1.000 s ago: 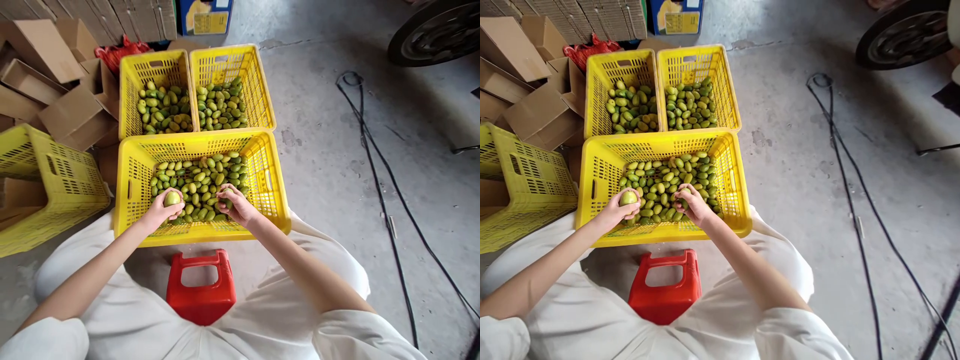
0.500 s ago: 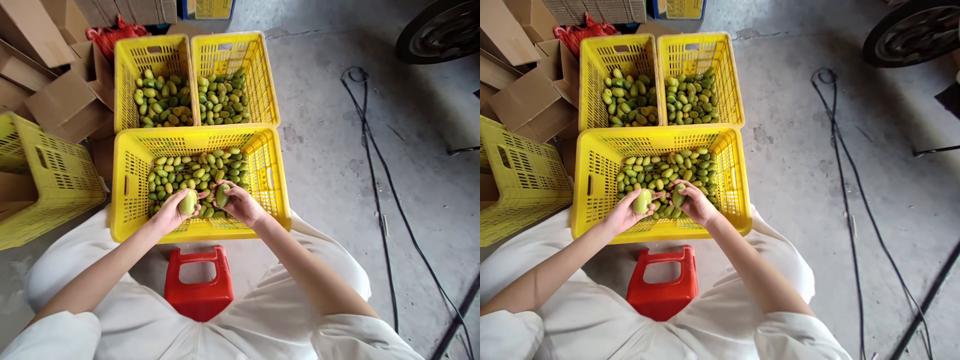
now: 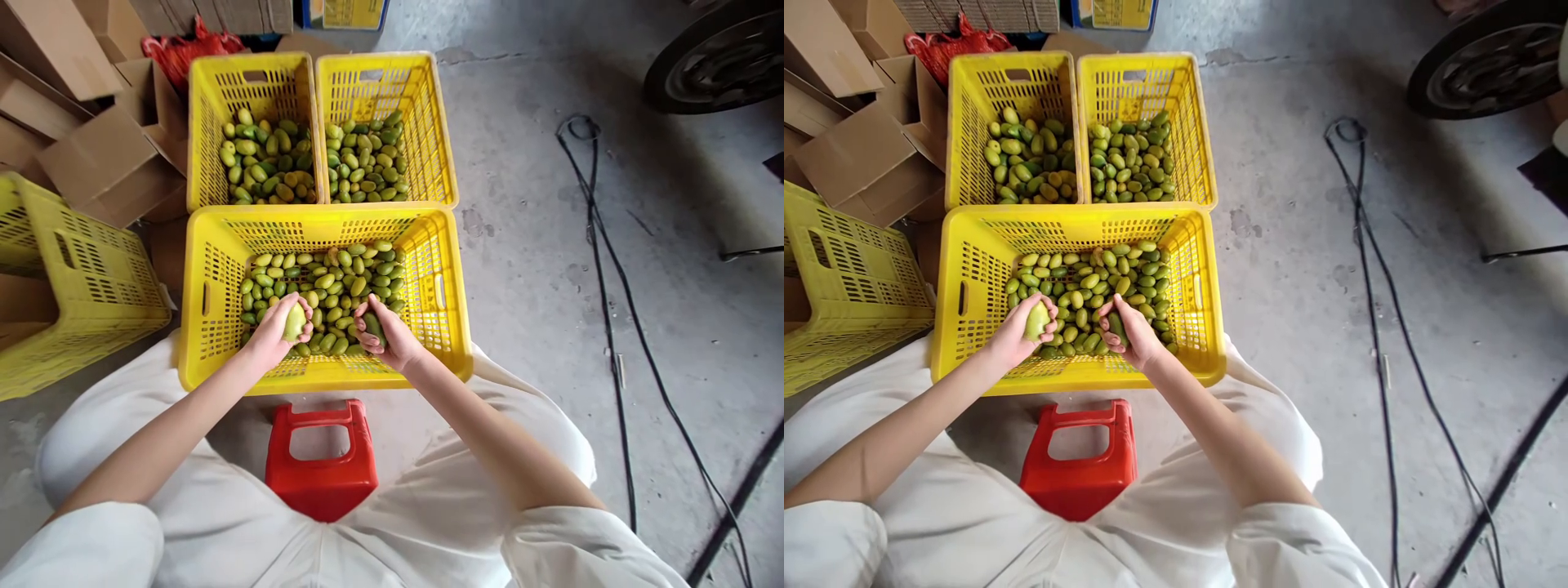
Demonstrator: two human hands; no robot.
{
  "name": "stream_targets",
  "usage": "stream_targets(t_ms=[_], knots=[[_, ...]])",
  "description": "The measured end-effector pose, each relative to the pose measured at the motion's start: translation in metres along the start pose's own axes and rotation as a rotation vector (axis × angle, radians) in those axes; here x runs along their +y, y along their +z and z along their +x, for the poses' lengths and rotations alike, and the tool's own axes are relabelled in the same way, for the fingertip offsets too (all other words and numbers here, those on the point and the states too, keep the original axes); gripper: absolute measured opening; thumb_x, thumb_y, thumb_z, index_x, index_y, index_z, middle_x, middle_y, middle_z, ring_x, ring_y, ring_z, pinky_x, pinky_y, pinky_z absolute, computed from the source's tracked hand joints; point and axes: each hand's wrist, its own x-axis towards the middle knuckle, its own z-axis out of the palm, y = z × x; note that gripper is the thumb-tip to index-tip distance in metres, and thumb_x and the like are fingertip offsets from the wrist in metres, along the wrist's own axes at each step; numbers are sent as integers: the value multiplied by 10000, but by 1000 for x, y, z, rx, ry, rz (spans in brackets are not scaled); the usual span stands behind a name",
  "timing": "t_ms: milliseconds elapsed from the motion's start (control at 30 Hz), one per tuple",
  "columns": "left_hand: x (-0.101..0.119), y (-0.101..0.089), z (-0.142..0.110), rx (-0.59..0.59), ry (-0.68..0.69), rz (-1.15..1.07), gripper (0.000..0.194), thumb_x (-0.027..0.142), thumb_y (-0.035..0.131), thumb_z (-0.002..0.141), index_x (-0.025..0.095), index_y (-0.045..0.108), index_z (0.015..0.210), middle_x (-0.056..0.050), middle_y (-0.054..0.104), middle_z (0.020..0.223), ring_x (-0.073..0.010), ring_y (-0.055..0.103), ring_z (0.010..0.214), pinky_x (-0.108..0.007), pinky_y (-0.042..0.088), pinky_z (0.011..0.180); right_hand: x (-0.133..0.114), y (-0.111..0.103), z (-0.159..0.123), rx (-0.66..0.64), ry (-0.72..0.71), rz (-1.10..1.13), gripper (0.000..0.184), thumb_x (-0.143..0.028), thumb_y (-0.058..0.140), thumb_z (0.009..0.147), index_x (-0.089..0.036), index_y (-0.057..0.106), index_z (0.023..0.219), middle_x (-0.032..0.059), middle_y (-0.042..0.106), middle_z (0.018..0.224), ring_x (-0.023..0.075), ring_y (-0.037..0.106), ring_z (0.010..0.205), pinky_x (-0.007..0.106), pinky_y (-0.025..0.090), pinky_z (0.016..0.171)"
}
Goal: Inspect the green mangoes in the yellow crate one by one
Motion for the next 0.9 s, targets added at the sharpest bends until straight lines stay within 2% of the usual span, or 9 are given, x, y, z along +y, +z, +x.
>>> stream_targets(t_ms=[100, 200, 267, 367, 533, 667, 767, 833, 900], knots=[[6, -5, 5, 118, -38, -62, 475, 551, 867, 1027, 211, 611, 817, 15, 633, 707, -115, 581, 525, -206, 393, 470, 0, 0, 1, 52, 1, 38, 488, -630, 955, 962, -244, 659, 919, -33, 629, 736, 107, 507, 529, 208, 364, 436], [9, -17, 10, 146, -101, -75, 309, 441, 741, 1098, 202, 697, 907, -32, 712, 770, -178, 690, 629, -270, 557, 569, 2, -1, 2, 52, -22, 93, 302, -382, 956, 939, -253, 746, 1113, -5, 769, 903, 170, 729, 727, 276, 617, 625], [8, -24, 12, 111, -105, -72, 108, 284, 771, 1027, 190, 745, 981, -61, 776, 862, -213, 768, 759, -317, 647, 695, 4, -2, 2, 46, -24, 105, 452, -238, 1002, 851, -267, 757, 1229, -3, 814, 988, 181, 776, 801, 308, 679, 709], [2, -31, 11, 35, -76, -52, 237, 132, 902, 804, 169, 751, 982, -56, 784, 878, -198, 771, 789, -310, 650, 747, 6, -5, 5, 78, -7, 122, 548, -128, 1063, 718, -243, 760, 1160, -23, 764, 888, 152, 718, 743, 247, 626, 627], [-7, -27, 6, -73, -39, -63, 415, 185, 1036, 623, 184, 692, 855, 47, 648, 700, -89, 576, 566, -216, 479, 566, 6, -8, 5, 88, 30, 93, 497, -189, 1118, 697, -218, 706, 973, -53, 624, 772, 72, 522, 595, 143, 374, 462], [-10, -16, 3, -91, -103, -46, 396, 319, 1052, 749, 172, 701, 862, 38, 625, 711, -84, 587, 562, -187, 464, 533, 8, -5, 3, 78, 26, 3, 521, -522, 1114, 797, -215, 719, 942, -61, 558, 693, 69, 415, 508, 179, 286, 410], [-11, -9, 1, -67, -155, 17, 482, 481, 1044, 859, 183, 666, 849, 25, 622, 710, -93, 574, 516, -167, 326, 439, 9, -5, 5, 110, 52, -7, 568, -672, 1008, 887, -229, 655, 845, -55, 519, 631, 89, 404, 476, 216, 300, 405], [-10, -5, 1, -29, -166, 42, 517, 553, 1004, 932, 192, 644, 847, 24, 613, 698, -97, 561, 489, -162, 259, 416, 8, -6, 7, 132, 55, 31, 502, -646, 925, 955, -237, 650, 860, -37, 556, 641, 117, 472, 495, 237, 374, 428], [-7, -2, 1, 36, -156, 22, 452, 528, 874, 1064, 191, 652, 861, 11, 622, 694, -111, 581, 496, -174, 302, 416, 6, -7, 9, 137, 3, 91, 351, -509, 912, 956, -250, 676, 969, -18, 663, 741, 159, 610, 589, 271, 512, 512]])
